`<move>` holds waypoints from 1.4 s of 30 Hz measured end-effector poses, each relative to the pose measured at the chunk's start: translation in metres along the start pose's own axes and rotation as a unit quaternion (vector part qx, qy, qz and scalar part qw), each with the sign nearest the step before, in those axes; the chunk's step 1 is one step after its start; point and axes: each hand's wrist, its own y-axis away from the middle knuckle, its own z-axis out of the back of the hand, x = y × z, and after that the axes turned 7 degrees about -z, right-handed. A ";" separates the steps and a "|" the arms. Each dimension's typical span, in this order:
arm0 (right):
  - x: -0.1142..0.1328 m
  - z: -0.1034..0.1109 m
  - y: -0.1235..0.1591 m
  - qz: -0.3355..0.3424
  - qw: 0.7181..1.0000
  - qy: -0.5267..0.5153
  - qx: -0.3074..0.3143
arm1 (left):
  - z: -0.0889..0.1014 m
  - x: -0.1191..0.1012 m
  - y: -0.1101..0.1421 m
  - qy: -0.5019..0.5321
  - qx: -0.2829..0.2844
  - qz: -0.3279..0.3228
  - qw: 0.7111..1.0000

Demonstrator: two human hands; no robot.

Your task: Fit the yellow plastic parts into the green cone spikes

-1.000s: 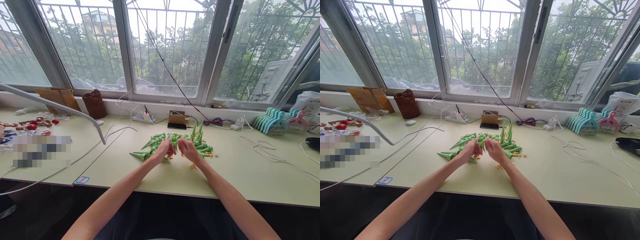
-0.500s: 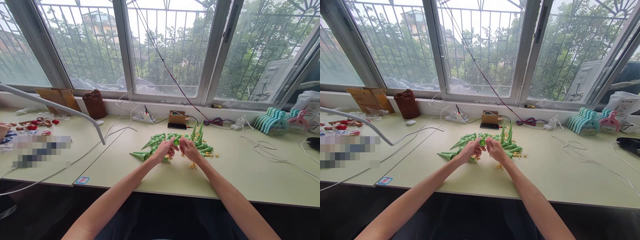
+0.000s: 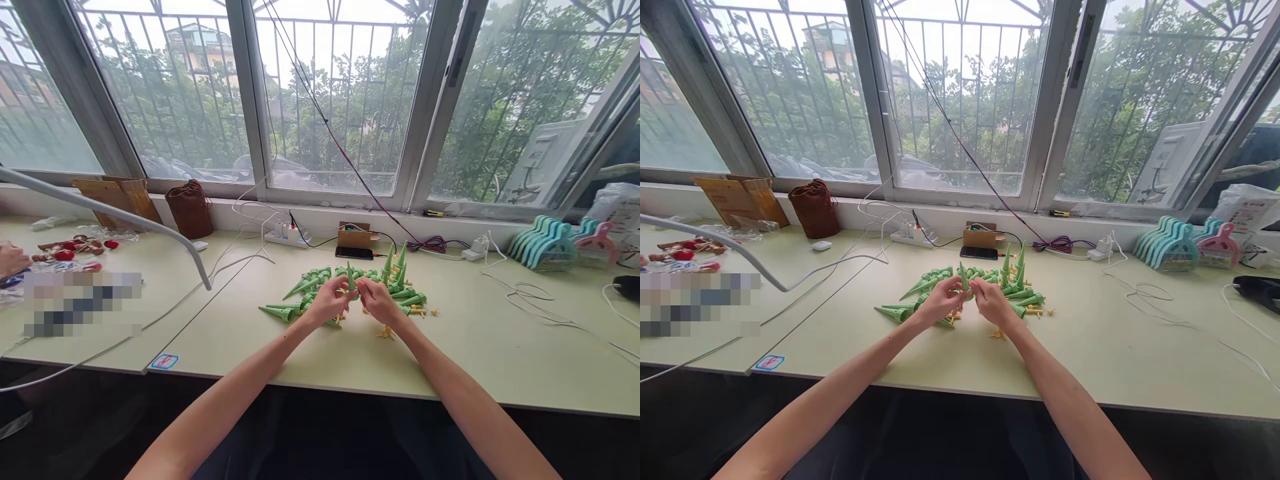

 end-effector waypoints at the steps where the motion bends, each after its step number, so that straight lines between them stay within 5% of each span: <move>1: -0.001 0.000 0.000 0.001 1.000 0.006 -0.001 | 0.000 0.002 -0.001 -0.013 -0.004 -0.004 1.000; 10: 0.002 0.001 -0.001 -0.001 1.000 0.016 -0.004 | -0.002 0.006 -0.001 -0.108 -0.045 -0.052 0.992; 20: 0.001 -0.002 -0.002 0.017 0.998 0.041 -0.033 | -0.004 0.007 -0.002 -0.102 -0.074 -0.069 0.990; 32: 0.004 0.001 -0.002 0.030 0.996 0.014 -0.078 | -0.003 0.007 -0.008 0.044 -0.140 0.039 0.988; 37: 0.006 0.001 -0.001 0.051 0.998 0.011 -0.041 | -0.002 0.001 -0.007 0.129 -0.082 0.121 0.981; 42: 0.006 0.001 -0.001 0.045 0.999 -0.008 -0.023 | -0.001 -0.004 -0.005 0.148 -0.059 0.134 0.978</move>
